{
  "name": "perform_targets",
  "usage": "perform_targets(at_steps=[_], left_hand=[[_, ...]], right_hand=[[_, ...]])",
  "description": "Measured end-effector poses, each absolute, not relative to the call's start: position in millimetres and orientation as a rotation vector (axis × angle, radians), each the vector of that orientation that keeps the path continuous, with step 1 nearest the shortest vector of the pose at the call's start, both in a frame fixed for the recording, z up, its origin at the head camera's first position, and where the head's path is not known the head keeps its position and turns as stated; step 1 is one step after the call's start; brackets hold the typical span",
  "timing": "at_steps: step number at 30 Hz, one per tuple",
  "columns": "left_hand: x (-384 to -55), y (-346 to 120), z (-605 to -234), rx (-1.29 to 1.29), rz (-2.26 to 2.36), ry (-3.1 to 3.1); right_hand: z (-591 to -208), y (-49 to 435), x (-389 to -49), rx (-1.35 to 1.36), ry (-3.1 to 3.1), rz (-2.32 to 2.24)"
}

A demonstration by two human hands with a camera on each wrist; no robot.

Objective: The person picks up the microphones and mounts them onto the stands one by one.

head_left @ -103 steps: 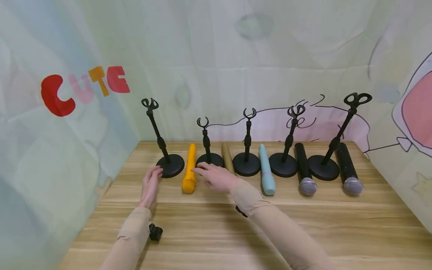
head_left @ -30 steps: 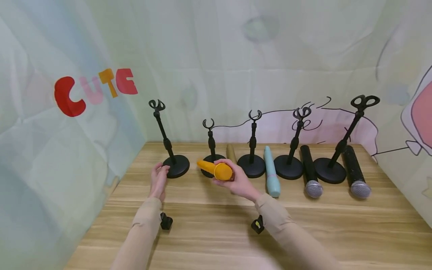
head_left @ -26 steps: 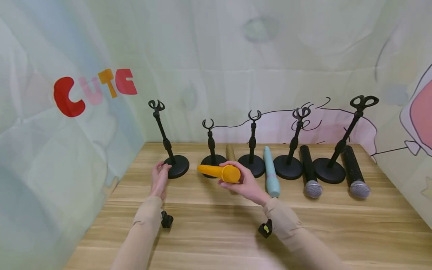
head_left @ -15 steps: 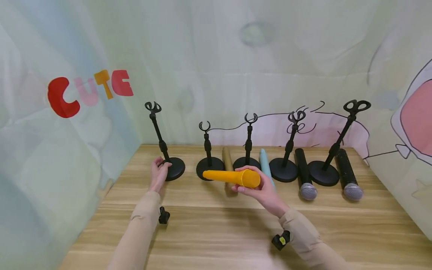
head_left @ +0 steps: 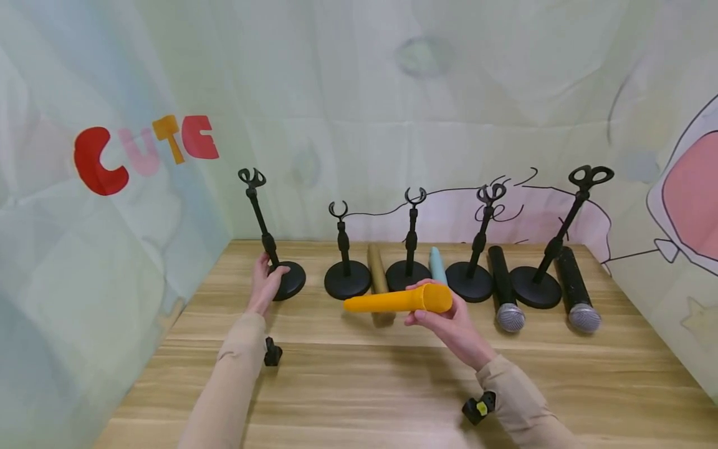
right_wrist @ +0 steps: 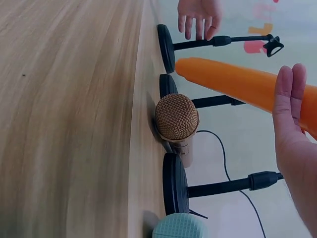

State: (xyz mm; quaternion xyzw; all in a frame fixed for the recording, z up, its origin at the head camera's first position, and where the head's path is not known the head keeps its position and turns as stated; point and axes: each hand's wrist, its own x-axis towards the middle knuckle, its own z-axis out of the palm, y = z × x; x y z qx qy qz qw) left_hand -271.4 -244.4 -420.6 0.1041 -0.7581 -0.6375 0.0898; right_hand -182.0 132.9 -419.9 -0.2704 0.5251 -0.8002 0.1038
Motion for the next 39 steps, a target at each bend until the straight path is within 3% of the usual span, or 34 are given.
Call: perform_targets(at_steps=[18, 39], left_hand=[[-271, -254, -406, 0.225, -1.788, -2.505], [-239, -241, -405, 0.051, -1.297, -2.552]], right_hand=[[-423, 143, -181, -0.592, 1.75, -2.42], [-422, 157, -179, -0.468, 1.81, -2.451]])
